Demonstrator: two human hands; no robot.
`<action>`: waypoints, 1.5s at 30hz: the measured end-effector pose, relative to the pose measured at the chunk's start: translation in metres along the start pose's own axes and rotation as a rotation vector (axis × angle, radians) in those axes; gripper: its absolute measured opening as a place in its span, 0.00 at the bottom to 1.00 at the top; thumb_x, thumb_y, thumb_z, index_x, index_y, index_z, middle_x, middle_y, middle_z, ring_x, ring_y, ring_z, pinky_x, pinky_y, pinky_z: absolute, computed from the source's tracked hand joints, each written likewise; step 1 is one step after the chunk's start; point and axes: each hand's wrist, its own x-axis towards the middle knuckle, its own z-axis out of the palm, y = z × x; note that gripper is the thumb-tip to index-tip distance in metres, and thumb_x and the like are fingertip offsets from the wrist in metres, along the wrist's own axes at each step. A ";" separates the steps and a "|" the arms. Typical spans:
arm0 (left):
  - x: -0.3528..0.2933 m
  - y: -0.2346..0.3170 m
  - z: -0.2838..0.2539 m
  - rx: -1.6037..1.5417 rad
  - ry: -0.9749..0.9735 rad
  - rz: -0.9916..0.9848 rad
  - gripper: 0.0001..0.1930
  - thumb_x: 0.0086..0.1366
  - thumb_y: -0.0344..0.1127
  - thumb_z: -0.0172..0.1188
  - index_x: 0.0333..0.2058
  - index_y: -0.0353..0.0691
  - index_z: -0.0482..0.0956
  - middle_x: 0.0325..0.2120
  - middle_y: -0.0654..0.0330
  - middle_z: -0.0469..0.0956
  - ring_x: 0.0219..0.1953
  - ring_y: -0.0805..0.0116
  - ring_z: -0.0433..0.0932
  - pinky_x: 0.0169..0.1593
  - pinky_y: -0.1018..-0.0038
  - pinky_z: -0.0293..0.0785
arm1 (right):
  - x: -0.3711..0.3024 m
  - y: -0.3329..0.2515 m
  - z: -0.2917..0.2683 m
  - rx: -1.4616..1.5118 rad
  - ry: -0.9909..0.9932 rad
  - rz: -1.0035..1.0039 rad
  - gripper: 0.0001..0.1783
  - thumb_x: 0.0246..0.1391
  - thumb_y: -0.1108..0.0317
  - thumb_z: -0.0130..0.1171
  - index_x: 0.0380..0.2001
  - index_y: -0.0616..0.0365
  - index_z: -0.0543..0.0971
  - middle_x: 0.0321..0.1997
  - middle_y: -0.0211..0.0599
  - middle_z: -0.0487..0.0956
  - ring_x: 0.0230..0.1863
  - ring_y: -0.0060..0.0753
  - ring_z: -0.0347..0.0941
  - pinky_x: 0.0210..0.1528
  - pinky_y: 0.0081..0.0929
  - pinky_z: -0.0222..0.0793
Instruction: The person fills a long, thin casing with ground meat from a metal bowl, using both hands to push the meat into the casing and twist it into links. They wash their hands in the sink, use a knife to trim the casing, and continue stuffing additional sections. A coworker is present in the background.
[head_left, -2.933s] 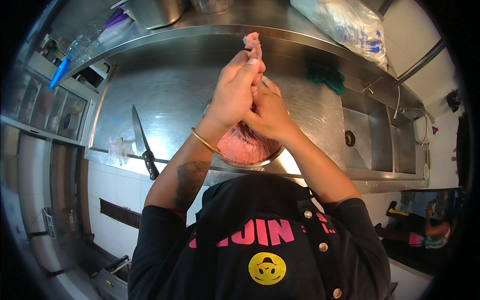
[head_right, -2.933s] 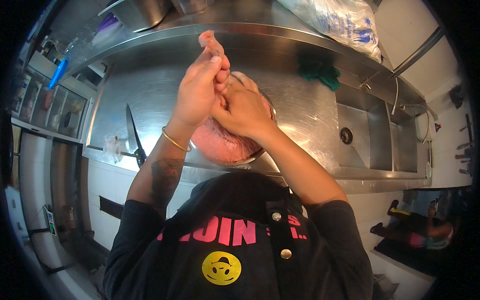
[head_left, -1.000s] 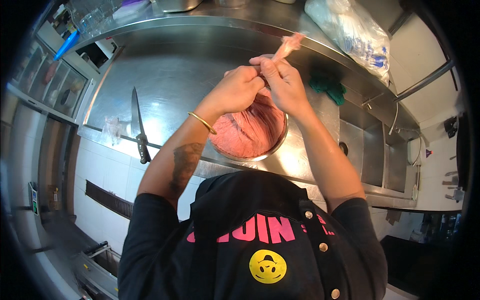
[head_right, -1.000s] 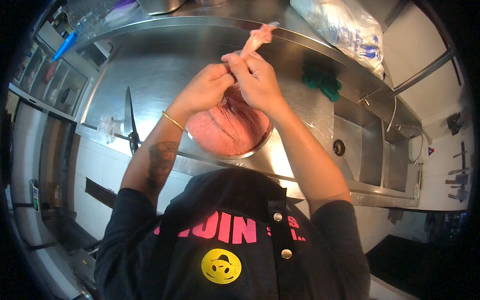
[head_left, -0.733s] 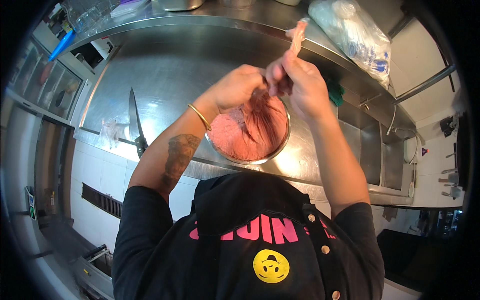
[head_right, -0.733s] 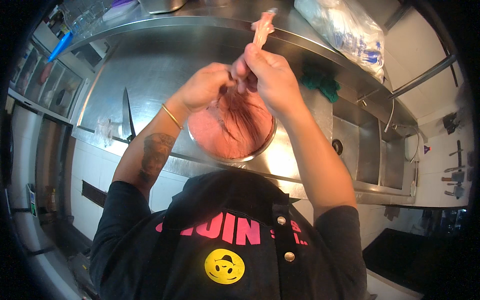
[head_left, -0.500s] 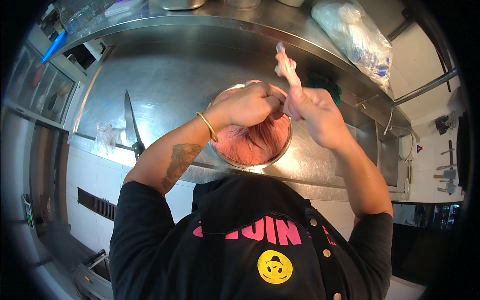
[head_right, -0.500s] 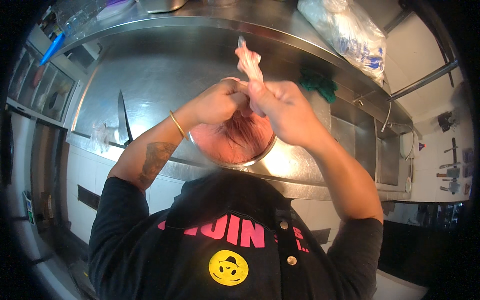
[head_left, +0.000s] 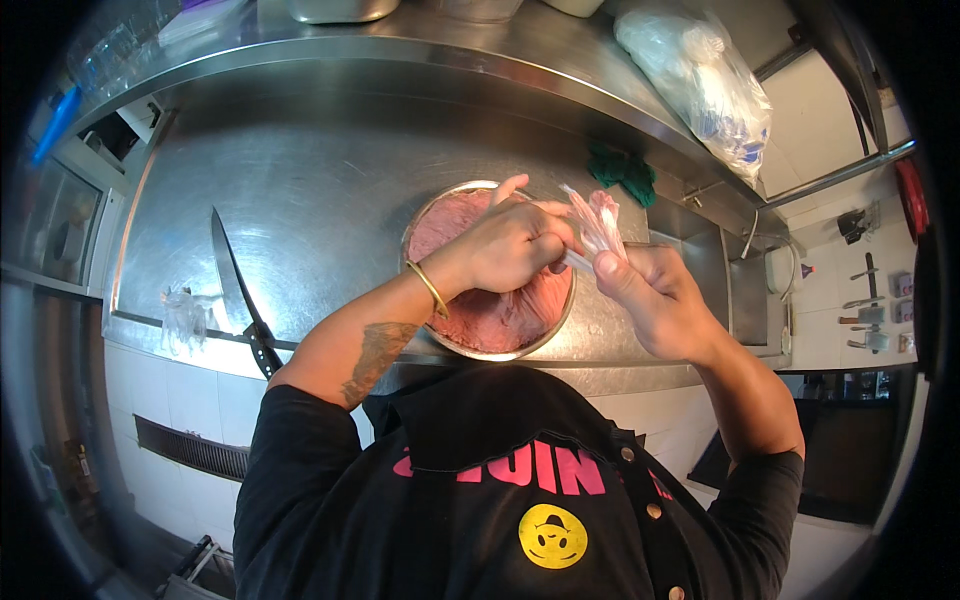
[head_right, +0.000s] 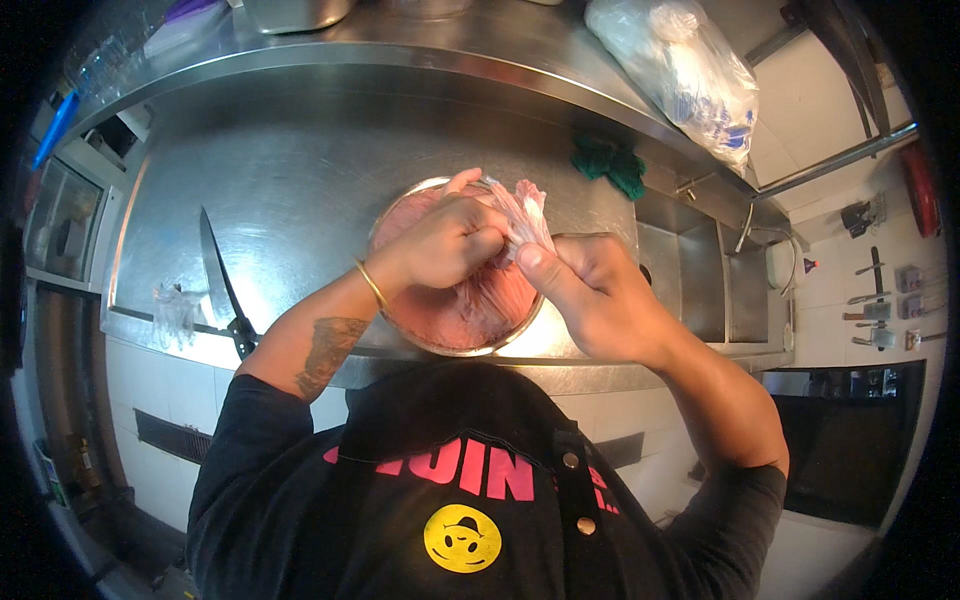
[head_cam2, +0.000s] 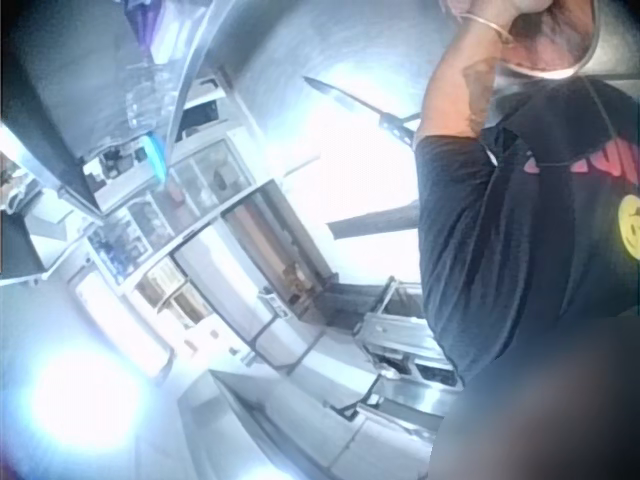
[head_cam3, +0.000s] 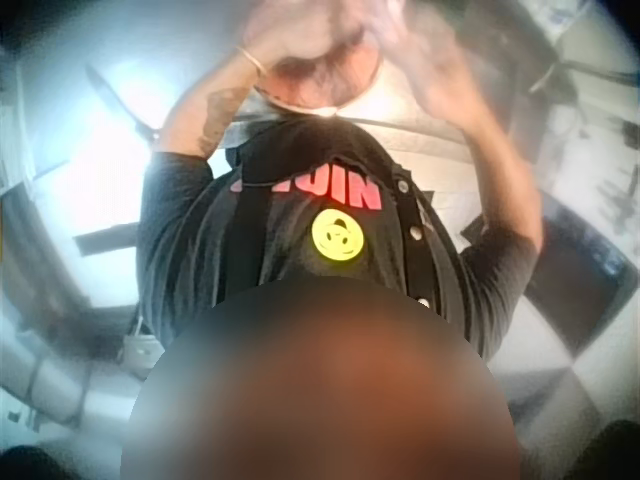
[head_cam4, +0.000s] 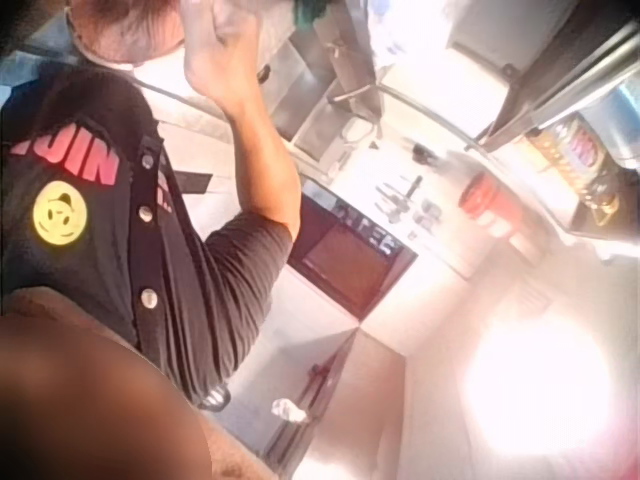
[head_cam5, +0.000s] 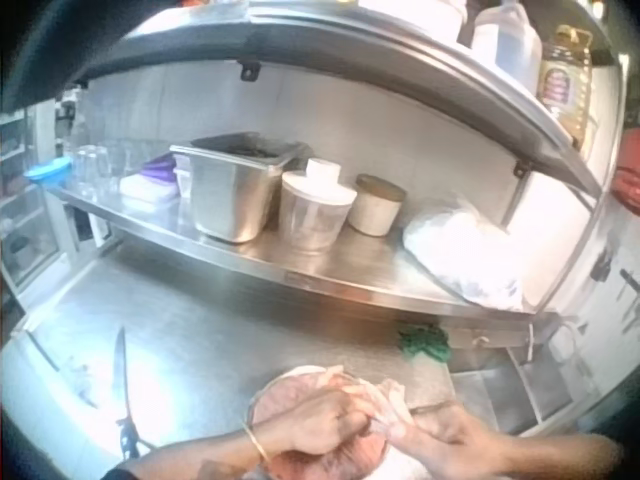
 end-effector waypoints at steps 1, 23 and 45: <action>-0.001 -0.004 0.000 0.006 0.010 0.006 0.16 0.66 0.37 0.45 0.28 0.45 0.83 0.34 0.64 0.82 0.51 0.61 0.80 0.74 0.43 0.37 | 0.000 -0.005 0.001 0.004 0.002 -0.002 0.31 0.73 0.47 0.52 0.19 0.57 0.68 0.21 0.16 0.61 0.26 0.14 0.53 0.25 0.25 0.50; -0.008 -0.037 0.007 0.110 0.212 0.024 0.17 0.66 0.34 0.49 0.44 0.47 0.87 0.50 0.66 0.84 0.72 0.63 0.66 0.75 0.45 0.35 | 0.013 -0.009 -0.019 0.129 0.202 -0.135 0.28 0.75 0.52 0.48 0.19 0.55 0.69 0.21 0.26 0.65 0.25 0.20 0.57 0.29 0.24 0.52; -0.007 0.004 0.034 0.020 0.509 -0.045 0.13 0.66 0.35 0.51 0.34 0.36 0.83 0.36 0.52 0.84 0.53 0.52 0.78 0.61 0.52 0.62 | 0.057 0.029 0.032 0.621 0.100 -0.330 0.23 0.77 0.54 0.46 0.28 0.56 0.72 0.26 0.27 0.70 0.27 0.20 0.58 0.31 0.21 0.55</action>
